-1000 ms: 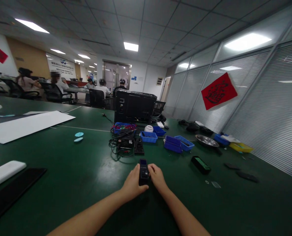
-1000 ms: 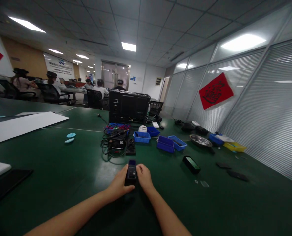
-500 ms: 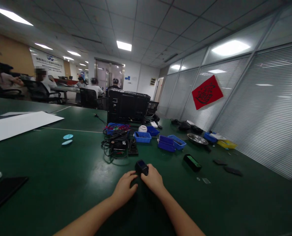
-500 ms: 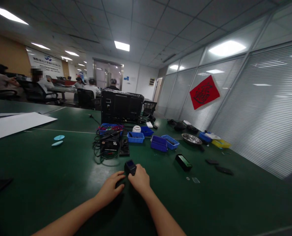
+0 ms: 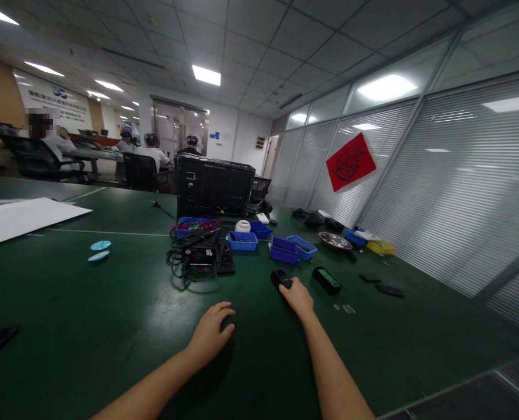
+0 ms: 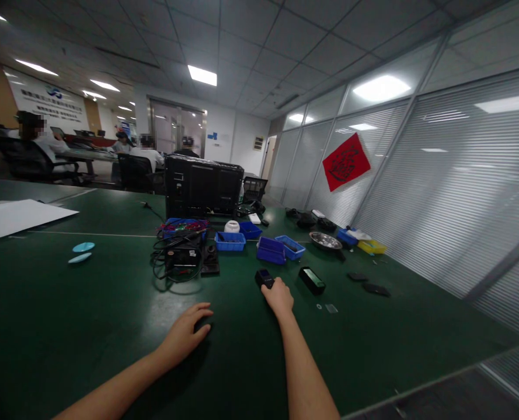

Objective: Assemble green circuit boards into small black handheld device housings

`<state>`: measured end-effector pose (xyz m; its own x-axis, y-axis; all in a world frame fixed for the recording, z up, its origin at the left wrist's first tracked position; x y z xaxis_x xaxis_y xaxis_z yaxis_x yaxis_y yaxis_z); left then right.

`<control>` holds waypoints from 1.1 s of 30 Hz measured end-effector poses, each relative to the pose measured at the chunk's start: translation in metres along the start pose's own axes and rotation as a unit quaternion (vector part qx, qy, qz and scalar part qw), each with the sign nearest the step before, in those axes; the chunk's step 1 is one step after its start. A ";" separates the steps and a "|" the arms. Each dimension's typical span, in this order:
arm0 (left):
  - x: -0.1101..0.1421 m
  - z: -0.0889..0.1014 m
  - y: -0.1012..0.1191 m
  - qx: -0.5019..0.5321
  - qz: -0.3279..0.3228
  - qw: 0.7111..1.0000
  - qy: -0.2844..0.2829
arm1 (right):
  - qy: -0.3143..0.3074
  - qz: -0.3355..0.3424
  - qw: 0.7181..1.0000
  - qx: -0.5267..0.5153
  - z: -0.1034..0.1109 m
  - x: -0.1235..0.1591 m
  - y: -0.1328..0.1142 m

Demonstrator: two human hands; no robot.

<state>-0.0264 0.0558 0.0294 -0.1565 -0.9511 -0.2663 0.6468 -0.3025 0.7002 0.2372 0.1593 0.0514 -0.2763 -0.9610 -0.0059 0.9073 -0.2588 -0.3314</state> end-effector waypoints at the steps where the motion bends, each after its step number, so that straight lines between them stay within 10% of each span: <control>1: 0.000 0.000 0.000 -0.001 0.000 1.000 -0.001 | 0.000 -0.005 1.000 0.000 0.001 -0.002 0.003; 15: 0.000 -0.001 0.002 -0.011 -0.007 1.000 -0.003 | 0.019 -0.021 1.000 -0.004 0.003 -0.003 0.008; 24: 0.000 0.001 0.003 -0.004 0.002 1.000 -0.008 | 0.289 0.097 0.939 -0.159 0.070 0.036 -0.018; 27: 0.000 -0.001 0.000 0.011 0.002 1.000 0.000 | 0.198 0.155 0.922 -0.294 0.052 0.036 -0.035; 33: 0.000 0.008 -0.008 0.070 0.040 0.994 0.078 | -0.198 0.153 0.852 -0.460 -0.037 0.050 -0.079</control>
<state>-0.0372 0.0579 0.0292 0.0164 -0.9543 -0.2985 0.5399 -0.2428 0.8059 0.1399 0.1350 0.0426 0.2224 -0.9744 0.0337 0.2342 0.0199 -0.9720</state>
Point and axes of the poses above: each hand's wrist, its own x-axis away from the middle knuckle, its own z-axis out of the back of the hand, y = z × x, the point moved 8 cm from there along -x, towards the middle knuckle, and after that the axes turned 3 degrees about y, right-handed, at the moved point
